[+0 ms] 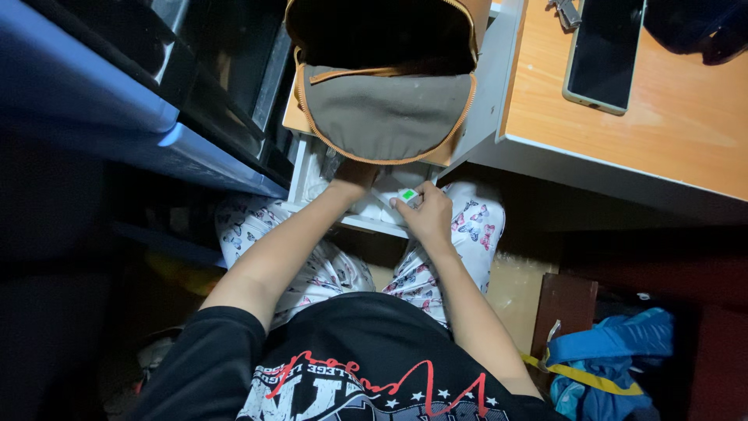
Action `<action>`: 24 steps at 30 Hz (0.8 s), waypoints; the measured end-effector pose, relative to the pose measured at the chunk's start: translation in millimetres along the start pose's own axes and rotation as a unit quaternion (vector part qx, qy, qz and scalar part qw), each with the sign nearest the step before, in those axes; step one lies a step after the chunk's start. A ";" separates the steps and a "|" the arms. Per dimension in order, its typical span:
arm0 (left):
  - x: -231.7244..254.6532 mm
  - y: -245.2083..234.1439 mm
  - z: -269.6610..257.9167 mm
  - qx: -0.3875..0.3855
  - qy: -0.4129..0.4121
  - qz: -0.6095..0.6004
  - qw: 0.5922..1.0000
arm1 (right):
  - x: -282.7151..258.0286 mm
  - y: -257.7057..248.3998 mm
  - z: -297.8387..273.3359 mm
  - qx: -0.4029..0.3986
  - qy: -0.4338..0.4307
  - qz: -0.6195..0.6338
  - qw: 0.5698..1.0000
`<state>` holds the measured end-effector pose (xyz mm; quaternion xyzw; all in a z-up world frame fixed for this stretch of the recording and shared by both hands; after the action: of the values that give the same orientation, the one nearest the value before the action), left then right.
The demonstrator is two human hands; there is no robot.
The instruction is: The person sits on the floor and packs a small brown bag with personal items. They place a blue spray bottle, a pink tube, small boxes, a watch, a white power bank, a charger adapter, and a cable into the bag, taking items from a drawer and a shelf.
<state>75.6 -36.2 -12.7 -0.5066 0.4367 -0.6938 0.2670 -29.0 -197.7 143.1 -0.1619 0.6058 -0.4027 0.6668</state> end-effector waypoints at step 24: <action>-11.3 -36.6 -63.1 0.019 -0.200 -0.100 0.974 | -23.5 40.2 -18.0 0.037 -0.063 0.045 0.996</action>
<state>23.0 11.6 7.4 -0.6713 0.3080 -0.6097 0.2875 -30.8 -150.5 126.9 -0.1348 0.5535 -0.3838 0.7267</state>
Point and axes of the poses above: each hand's wrist, its own z-axis towards the middle knuckle, its own y-axis out of the palm, x = y × z, the point moved 8 cm from there along z, towards the middle knuckle, and after that the axes turned 14 degrees about x, right-handed, at the moved point
